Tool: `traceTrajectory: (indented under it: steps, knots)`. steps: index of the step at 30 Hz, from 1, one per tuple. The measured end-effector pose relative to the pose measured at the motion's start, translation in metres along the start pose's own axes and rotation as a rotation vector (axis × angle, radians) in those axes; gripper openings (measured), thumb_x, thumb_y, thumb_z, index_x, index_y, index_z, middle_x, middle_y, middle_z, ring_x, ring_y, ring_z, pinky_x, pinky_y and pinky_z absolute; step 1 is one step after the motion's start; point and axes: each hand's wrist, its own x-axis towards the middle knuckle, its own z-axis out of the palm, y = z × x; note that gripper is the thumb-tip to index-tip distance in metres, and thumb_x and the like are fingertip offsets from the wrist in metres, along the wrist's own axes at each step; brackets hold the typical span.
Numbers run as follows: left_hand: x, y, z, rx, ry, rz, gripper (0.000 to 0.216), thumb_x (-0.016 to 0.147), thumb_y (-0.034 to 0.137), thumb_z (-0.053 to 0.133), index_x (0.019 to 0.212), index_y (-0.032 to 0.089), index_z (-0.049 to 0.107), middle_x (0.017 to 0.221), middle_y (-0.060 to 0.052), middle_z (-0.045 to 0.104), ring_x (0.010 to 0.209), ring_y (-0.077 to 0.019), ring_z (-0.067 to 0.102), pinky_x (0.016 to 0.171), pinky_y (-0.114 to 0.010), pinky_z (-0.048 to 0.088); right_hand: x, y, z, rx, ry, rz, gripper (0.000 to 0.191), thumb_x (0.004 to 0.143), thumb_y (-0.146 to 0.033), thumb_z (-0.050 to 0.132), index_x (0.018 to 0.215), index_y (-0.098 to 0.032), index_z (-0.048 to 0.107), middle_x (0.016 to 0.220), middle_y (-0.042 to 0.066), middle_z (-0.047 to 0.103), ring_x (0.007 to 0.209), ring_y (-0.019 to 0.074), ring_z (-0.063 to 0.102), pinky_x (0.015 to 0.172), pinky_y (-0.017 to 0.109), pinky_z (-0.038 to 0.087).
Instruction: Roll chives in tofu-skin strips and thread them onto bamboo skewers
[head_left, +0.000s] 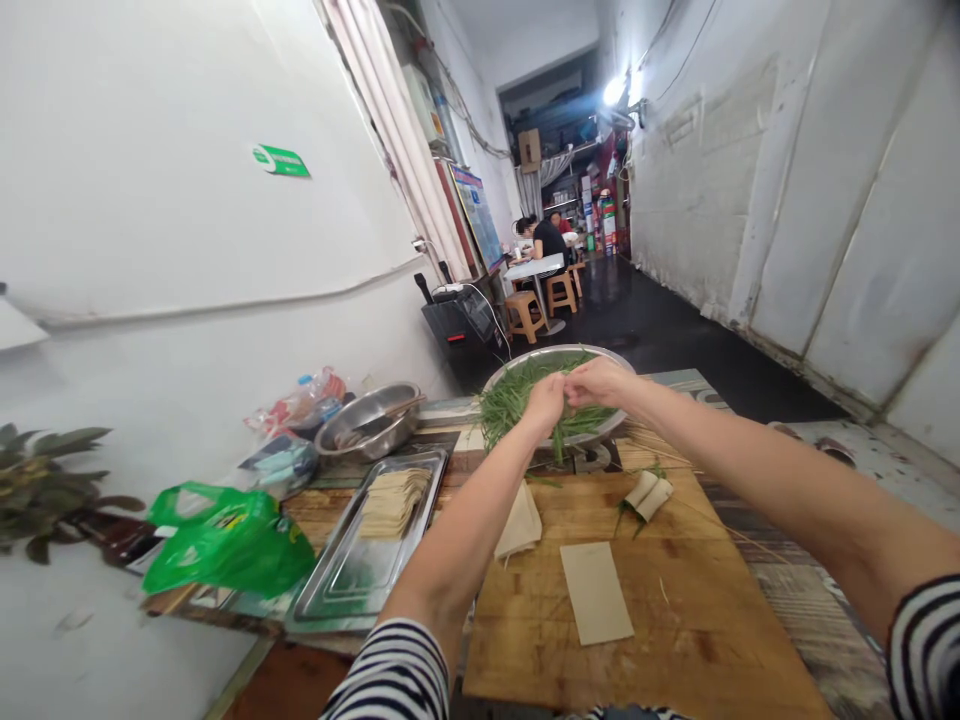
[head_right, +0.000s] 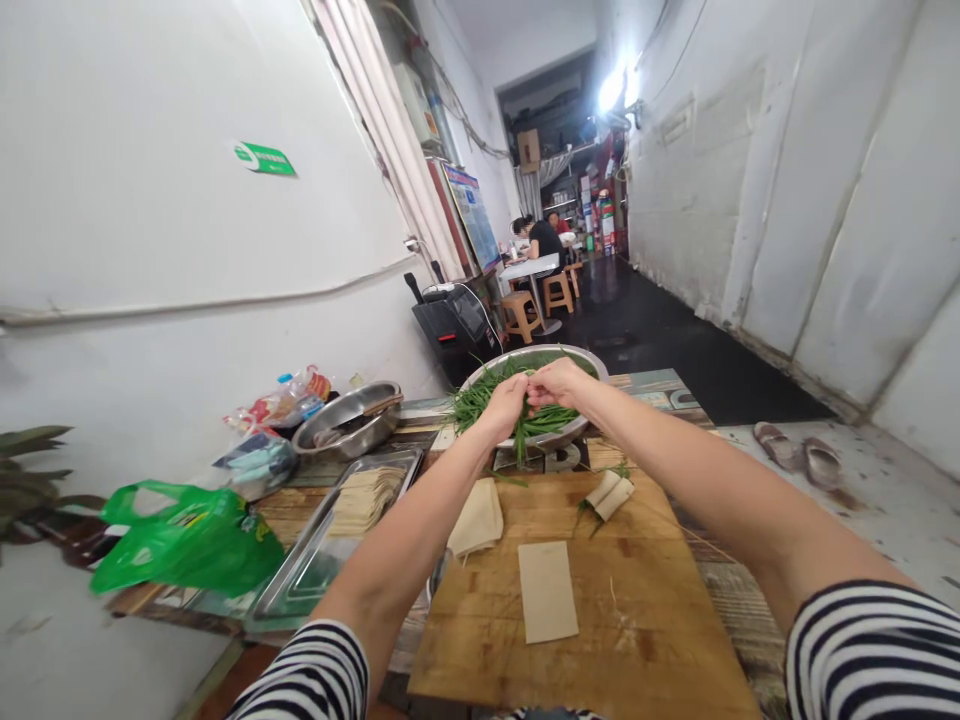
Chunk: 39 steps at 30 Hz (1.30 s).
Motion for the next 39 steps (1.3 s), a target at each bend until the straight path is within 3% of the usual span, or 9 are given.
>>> traceTrajectory:
  steps: [5,9,12,16,19,24,27,32,39]
  knots:
    - [-0.017,0.011,-0.009,0.034,-0.098,0.042,0.021,0.091,0.027,0.05,0.084,0.014,0.065,0.076,-0.003,0.062,0.079,-0.0153,0.056,0.079,-0.027,0.045,-0.015,0.007,-0.005,0.228,-0.13,0.098,0.02,0.09,-0.013,0.055,0.071,-0.013,0.055,0.059,0.002,0.06,0.059,0.0094,0.061,0.07,0.025,0.059]
    - [-0.041,0.019,-0.02,-0.014,-0.26,0.018,0.025,0.089,0.034,0.055,0.076,0.014,0.061,0.065,0.001,0.053,0.06,-0.0105,0.047,0.061,-0.022,0.043,-0.034,0.014,-0.006,0.305,-0.183,0.128,0.015,0.09,-0.016,0.06,0.075,-0.012,0.056,0.062,0.003,0.063,0.057,0.0081,0.06,0.062,0.021,0.057]
    - [-0.062,0.023,-0.027,-0.248,-0.459,-0.092,0.027,0.086,0.041,0.06,0.088,0.014,0.058,0.067,0.004,0.046,0.051,-0.0059,0.038,0.049,-0.017,0.034,-0.047,0.019,-0.001,0.308,-0.19,0.129,0.014,0.087,-0.01,0.061,0.073,-0.011,0.056,0.06,0.001,0.062,0.054,0.0068,0.059,0.057,0.018,0.055]
    - [-0.077,0.027,-0.038,-0.383,-0.616,-0.285,0.03,0.083,0.04,0.066,0.079,0.013,0.052,0.064,0.005,0.04,0.046,-0.0024,0.03,0.043,-0.014,0.023,-0.061,0.023,0.003,0.24,-0.189,0.122,0.017,0.084,-0.008,0.062,0.07,-0.012,0.055,0.056,0.001,0.06,0.052,0.0082,0.058,0.053,0.019,0.053]
    - [-0.08,0.028,-0.043,-0.248,-0.649,-0.347,0.029,0.085,0.038,0.064,0.076,0.012,0.054,0.058,0.007,0.035,0.043,-0.002,0.026,0.042,-0.014,0.018,-0.072,0.018,0.002,-0.072,-0.256,0.009,0.015,0.087,-0.017,0.058,0.073,-0.013,0.059,0.065,0.004,0.066,0.058,0.011,0.061,0.058,0.023,0.053]
    - [-0.077,0.029,-0.042,-0.161,-0.669,-0.408,0.032,0.084,0.039,0.066,0.072,0.011,0.056,0.058,0.006,0.038,0.043,-0.002,0.028,0.042,-0.015,0.02,-0.094,-0.009,0.006,-1.031,-0.361,-0.436,0.016,0.082,-0.023,0.061,0.094,-0.015,0.067,0.095,0.008,0.072,0.086,0.0182,0.065,0.073,0.025,0.047]
    - [-0.074,0.03,-0.041,-0.255,-0.733,-0.411,0.033,0.081,0.035,0.069,0.065,0.012,0.052,0.057,0.006,0.036,0.044,-0.0018,0.027,0.042,-0.015,0.02,-0.099,-0.015,0.016,-1.357,-0.345,-0.487,0.021,0.084,-0.018,0.058,0.102,-0.013,0.067,0.102,0.011,0.071,0.091,0.0207,0.066,0.073,0.024,0.043]
    - [-0.074,0.027,-0.042,-0.449,-0.818,-0.441,0.026,0.076,0.029,0.074,0.071,0.008,0.059,0.063,0.003,0.04,0.048,-0.0018,0.028,0.044,-0.015,0.021,-0.092,0.004,0.019,-1.546,-0.34,-0.496,0.019,0.088,-0.013,0.05,0.089,-0.012,0.069,0.088,0.011,0.071,0.083,0.0204,0.067,0.067,0.024,0.041]
    - [-0.08,0.019,-0.05,-0.451,-0.729,-0.495,0.037,0.079,0.04,0.073,0.088,0.005,0.067,0.067,0.001,0.047,0.049,-0.0019,0.028,0.045,-0.015,0.02,-0.094,0.006,0.001,-1.555,-0.237,-0.395,0.017,0.089,-0.011,0.049,0.094,-0.01,0.066,0.092,0.015,0.07,0.089,0.023,0.068,0.069,0.025,0.043]
